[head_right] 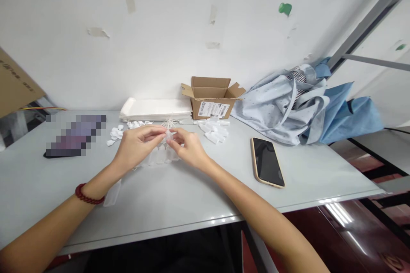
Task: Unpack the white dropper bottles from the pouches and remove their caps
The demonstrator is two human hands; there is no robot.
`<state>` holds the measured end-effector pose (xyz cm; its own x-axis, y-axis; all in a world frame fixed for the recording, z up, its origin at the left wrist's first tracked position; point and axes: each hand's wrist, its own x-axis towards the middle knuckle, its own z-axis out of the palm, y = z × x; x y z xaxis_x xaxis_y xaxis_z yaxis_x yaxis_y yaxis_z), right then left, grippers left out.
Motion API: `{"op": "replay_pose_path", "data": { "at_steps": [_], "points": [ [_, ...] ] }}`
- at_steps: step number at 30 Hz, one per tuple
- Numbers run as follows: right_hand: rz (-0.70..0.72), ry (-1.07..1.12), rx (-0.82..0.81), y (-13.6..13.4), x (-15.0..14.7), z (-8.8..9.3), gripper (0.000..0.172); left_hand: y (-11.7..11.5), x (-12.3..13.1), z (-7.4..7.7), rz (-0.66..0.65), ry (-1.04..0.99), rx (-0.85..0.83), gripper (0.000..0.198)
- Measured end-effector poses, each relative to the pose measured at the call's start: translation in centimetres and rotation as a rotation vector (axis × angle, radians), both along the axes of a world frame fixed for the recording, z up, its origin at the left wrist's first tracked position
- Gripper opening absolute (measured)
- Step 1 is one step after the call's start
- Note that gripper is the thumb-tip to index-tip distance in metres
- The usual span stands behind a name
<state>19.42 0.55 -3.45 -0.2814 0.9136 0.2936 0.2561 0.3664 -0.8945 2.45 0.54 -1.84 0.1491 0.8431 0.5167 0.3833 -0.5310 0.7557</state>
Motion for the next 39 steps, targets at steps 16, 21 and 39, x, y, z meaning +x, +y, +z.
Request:
{"op": "replay_pose_path", "data": {
  "at_steps": [16,21,39],
  "points": [
    [0.052,0.314,-0.240,0.1,-0.1,0.6,0.031,-0.1,-0.3,0.6,-0.012,0.280,0.200,0.016],
    [0.083,0.456,-0.357,0.2,0.0,0.7,0.034,0.1,-0.6,0.6,-0.155,0.443,0.350,0.041],
    [0.190,0.431,-0.489,-1.0,-0.9,1.1,0.027,-0.9,-2.4,1.2,-0.163,0.538,0.190,0.054]
  ]
}}
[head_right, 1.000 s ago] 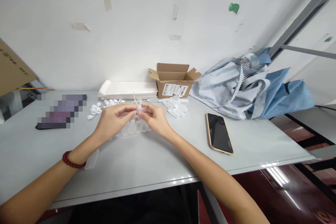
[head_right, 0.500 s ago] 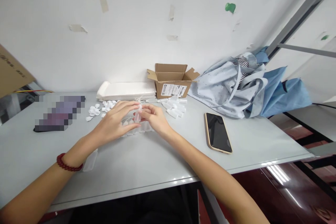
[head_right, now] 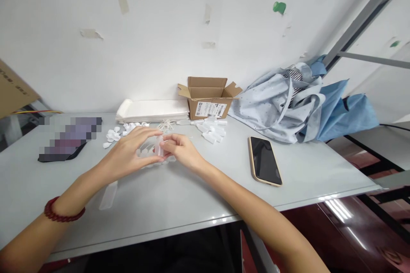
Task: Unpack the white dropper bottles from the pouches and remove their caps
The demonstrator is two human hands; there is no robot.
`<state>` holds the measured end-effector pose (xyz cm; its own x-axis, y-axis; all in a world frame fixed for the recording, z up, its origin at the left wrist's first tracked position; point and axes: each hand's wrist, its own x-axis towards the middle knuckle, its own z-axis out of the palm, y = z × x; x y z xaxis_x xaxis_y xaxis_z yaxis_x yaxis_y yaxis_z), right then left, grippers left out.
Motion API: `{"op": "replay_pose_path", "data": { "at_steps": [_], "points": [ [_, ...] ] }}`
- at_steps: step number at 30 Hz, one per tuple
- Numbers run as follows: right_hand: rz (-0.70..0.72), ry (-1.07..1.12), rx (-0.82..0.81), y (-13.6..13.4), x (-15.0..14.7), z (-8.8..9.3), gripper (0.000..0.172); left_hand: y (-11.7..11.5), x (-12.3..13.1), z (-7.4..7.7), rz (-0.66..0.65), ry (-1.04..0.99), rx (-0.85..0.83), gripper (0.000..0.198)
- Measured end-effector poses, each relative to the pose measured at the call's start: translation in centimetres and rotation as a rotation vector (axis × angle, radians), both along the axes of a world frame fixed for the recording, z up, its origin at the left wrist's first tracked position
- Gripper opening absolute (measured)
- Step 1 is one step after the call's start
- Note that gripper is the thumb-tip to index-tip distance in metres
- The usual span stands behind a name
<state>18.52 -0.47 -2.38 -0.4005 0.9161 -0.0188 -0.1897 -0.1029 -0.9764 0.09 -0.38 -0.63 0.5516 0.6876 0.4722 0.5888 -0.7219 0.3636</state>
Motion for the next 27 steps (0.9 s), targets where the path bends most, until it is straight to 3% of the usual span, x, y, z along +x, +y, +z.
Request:
{"op": "replay_pose_path", "data": {
  "at_steps": [9,15,19,24,27],
  "points": [
    [0.133,-0.043,-0.027,-1.7,-1.5,-0.6,0.020,-3.2,-1.8,-0.5,0.019,-0.008,0.019,0.043],
    [0.329,-0.194,0.033,-3.0,-2.3,-1.1,0.023,-5.7,-4.2,-1.7,0.037,0.061,-0.049,0.043],
    [0.417,-0.340,0.152,-3.8,-2.8,-1.3,0.024,-7.3,-5.9,-2.3,0.098,0.140,-0.140,0.044],
    [0.402,-0.613,0.512,-4.6,-3.3,-1.1,0.022,-8.8,-6.8,-2.5,0.133,0.217,-0.220,0.039],
    [0.412,-0.706,0.646,-4.8,-3.5,-1.2,0.023,-9.2,-6.8,-2.5,0.165,0.179,-0.225,0.038]
  ]
}}
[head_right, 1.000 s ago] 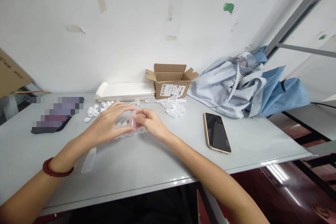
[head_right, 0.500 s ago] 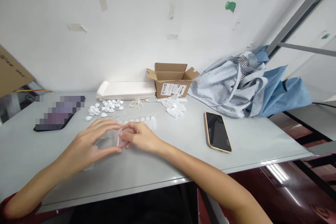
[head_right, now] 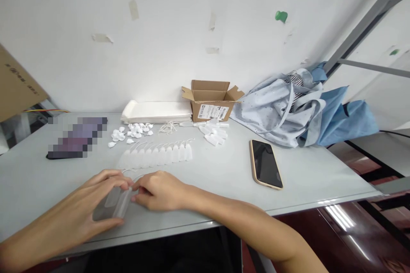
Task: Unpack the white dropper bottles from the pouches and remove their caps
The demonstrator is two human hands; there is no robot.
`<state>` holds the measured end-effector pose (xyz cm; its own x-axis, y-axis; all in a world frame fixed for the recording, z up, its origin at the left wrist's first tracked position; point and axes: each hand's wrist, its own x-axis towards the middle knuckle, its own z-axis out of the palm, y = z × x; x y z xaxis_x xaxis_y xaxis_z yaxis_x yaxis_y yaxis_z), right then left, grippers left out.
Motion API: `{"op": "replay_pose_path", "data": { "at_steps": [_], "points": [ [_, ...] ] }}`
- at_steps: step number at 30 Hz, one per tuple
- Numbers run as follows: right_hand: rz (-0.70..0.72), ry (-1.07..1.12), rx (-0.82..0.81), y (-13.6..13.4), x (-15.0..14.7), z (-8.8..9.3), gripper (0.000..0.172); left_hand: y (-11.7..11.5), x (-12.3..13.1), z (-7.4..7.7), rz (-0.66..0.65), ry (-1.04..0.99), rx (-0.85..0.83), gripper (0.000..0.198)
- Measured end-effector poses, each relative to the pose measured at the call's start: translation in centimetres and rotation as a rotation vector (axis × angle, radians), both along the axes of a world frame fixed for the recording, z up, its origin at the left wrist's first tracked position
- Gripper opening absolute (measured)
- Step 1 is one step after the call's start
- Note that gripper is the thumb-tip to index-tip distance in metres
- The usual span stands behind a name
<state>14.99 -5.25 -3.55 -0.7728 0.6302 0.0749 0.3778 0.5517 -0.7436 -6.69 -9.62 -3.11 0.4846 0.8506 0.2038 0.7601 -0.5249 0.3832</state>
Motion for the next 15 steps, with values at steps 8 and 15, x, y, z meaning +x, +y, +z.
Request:
{"op": "replay_pose_path", "data": {
  "at_steps": [8,15],
  "points": [
    [0.004,-0.047,0.096,0.0,-0.1,-0.5,0.031,1.2,-0.2,0.7,-0.041,0.042,-0.057,0.039],
    [0.007,-0.071,0.155,0.2,0.1,-0.5,0.025,2.1,-0.4,0.1,-0.105,0.046,-0.006,0.046]
  ]
}}
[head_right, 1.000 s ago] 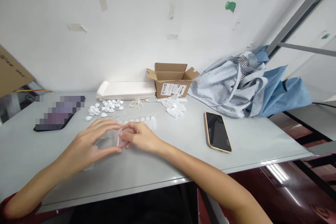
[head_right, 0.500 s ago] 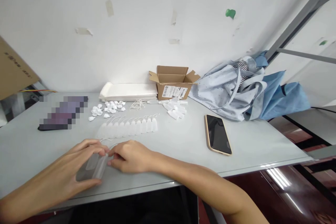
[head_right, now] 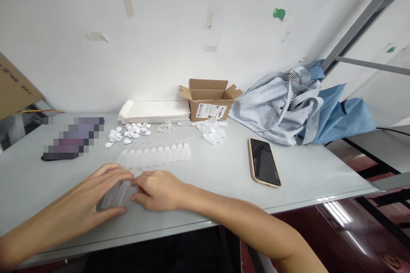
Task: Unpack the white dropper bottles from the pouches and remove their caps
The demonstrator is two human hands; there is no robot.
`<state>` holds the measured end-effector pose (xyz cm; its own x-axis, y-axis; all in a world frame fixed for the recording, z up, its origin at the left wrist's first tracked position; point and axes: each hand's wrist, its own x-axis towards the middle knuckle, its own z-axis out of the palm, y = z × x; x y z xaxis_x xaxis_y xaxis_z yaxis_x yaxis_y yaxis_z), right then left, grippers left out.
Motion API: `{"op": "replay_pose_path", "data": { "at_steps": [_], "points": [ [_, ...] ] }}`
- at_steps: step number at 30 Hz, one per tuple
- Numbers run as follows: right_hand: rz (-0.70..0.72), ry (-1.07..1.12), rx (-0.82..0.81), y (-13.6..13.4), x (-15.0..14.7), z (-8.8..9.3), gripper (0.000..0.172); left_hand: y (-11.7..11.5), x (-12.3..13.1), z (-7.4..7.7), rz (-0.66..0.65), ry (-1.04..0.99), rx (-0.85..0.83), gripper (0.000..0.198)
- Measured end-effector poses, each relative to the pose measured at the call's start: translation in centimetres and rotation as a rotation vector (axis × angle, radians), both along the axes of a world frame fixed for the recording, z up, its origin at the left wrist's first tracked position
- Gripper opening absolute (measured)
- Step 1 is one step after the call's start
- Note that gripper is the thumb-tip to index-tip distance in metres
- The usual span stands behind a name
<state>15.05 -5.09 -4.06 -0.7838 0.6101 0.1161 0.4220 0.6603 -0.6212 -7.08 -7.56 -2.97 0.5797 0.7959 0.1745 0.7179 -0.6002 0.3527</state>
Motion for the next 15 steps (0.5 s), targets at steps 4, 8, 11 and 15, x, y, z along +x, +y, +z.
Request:
{"op": "replay_pose_path", "data": {
  "at_steps": [4,8,11,15],
  "points": [
    [-0.040,0.103,0.005,0.3,0.2,0.4,0.024,0.2,0.6,0.8,0.004,0.030,-0.045,0.048],
    [-0.176,0.227,0.035,1.9,1.2,0.8,0.016,1.8,1.8,2.4,-0.019,0.008,-0.067,0.040],
    [-0.364,0.264,0.150,4.5,2.9,0.5,0.018,4.8,3.1,3.0,0.018,-0.013,-0.005,0.031],
    [-0.536,0.157,0.415,8.6,6.4,-0.6,0.022,10.2,5.3,2.8,0.045,-0.029,0.091,0.025]
  ]
}}
